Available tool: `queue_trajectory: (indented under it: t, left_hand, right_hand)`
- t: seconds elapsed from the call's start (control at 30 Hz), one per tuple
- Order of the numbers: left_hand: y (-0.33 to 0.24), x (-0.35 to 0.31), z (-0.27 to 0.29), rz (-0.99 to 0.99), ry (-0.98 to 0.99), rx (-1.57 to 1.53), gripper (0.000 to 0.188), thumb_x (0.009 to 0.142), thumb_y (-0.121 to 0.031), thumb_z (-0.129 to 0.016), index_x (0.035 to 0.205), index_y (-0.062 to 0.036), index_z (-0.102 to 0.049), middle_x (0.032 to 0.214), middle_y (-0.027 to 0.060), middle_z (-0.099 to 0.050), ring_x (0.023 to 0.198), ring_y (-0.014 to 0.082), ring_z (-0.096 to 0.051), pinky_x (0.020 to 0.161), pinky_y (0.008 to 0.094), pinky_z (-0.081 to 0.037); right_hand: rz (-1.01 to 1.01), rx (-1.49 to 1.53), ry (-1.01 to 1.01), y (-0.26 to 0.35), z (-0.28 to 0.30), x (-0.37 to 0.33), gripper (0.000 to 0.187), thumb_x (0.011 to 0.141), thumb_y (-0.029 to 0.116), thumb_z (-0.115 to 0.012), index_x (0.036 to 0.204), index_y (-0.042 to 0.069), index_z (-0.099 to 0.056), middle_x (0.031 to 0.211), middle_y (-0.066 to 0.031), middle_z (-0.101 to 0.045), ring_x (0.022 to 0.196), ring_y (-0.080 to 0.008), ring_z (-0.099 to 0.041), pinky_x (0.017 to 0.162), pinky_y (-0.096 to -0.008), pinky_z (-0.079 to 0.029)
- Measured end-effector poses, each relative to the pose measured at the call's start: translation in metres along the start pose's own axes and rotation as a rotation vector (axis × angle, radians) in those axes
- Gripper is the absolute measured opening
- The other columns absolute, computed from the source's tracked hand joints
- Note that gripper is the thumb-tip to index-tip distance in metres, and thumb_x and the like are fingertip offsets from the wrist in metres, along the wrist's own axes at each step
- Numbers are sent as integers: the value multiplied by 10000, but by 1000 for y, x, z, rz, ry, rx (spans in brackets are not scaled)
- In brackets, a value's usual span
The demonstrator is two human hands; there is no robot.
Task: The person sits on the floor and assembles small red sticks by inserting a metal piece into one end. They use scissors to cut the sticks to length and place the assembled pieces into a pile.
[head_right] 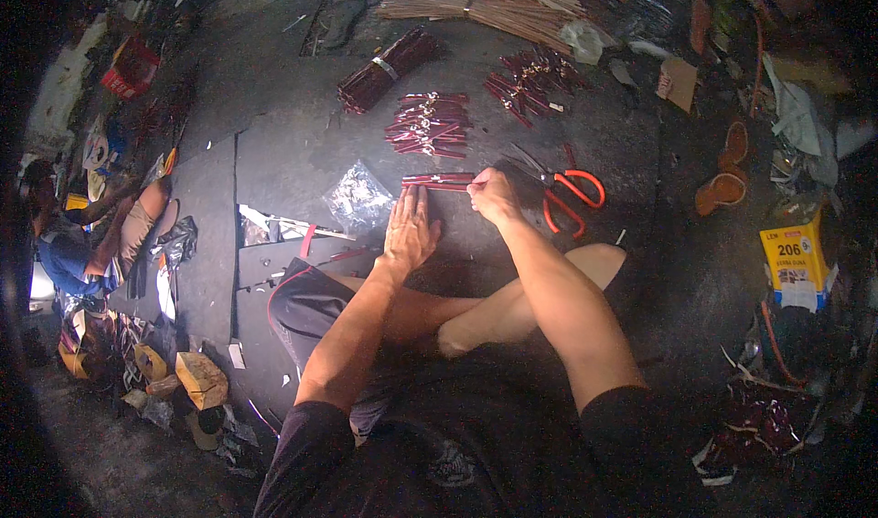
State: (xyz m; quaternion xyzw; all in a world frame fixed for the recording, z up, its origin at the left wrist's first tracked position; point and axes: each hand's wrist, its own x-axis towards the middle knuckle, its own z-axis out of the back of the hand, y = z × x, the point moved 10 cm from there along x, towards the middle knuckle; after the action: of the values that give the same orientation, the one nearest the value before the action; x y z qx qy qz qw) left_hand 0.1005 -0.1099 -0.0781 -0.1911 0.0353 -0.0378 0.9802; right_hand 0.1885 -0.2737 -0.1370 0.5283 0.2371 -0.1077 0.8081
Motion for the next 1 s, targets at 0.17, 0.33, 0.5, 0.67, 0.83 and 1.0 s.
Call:
queue_trajectory:
  t: [0.17,0.33,0.5,0.67,0.83,1.0]
  left_hand:
    - [3,0,-6,18,18,-11,770,903,-304,-557,1482,62,-204,1523,271,-224,1440,398,-199,1170,495,-216]
    - [-1,-1,-9,-7,3,10,798,905,-323,-540,1492,66,-165,1523,291,-202,1444,407,-178,1175,494,-201]
    - [-3,2,-14,13,55,61,826,901,-350,-530,1492,78,-144,1521,307,-190,1440,423,-174,1182,483,-182]
    - [-4,4,-16,21,63,79,812,905,-344,-519,1485,91,-152,1516,313,-193,1432,453,-165,1182,482,-178]
    - [0,3,-23,-18,12,127,791,907,-327,-516,1477,98,-170,1524,299,-192,1433,451,-166,1181,487,-179]
    - [-10,3,-9,18,59,159,779,905,-327,-514,1474,93,-188,1534,284,-189,1440,434,-166,1178,496,-178]
  right_hand:
    - [235,-450,-319,59,43,-19,273,835,265,-723,963,34,-655,949,-179,-698,924,-358,-663,832,-450,-494]
    - [246,-1026,4,105,90,-7,317,806,292,-733,1016,62,-673,1047,-187,-687,1023,-355,-650,871,-452,-515]
    - [165,-1252,190,93,137,-24,440,750,297,-781,1071,24,-655,1114,-225,-655,1080,-366,-624,916,-444,-501]
    - [63,-1169,185,33,157,-22,799,671,321,-858,1267,-53,-480,1300,-249,-545,1238,-366,-522,1031,-418,-437]
    - [-44,-1144,194,26,160,-19,982,620,321,-892,1362,-70,-380,1349,-248,-510,1297,-355,-474,1075,-416,-409]
    - [51,-1186,227,29,156,-25,946,641,273,-881,1366,-65,-375,1325,-251,-528,1273,-358,-497,1062,-413,-421]
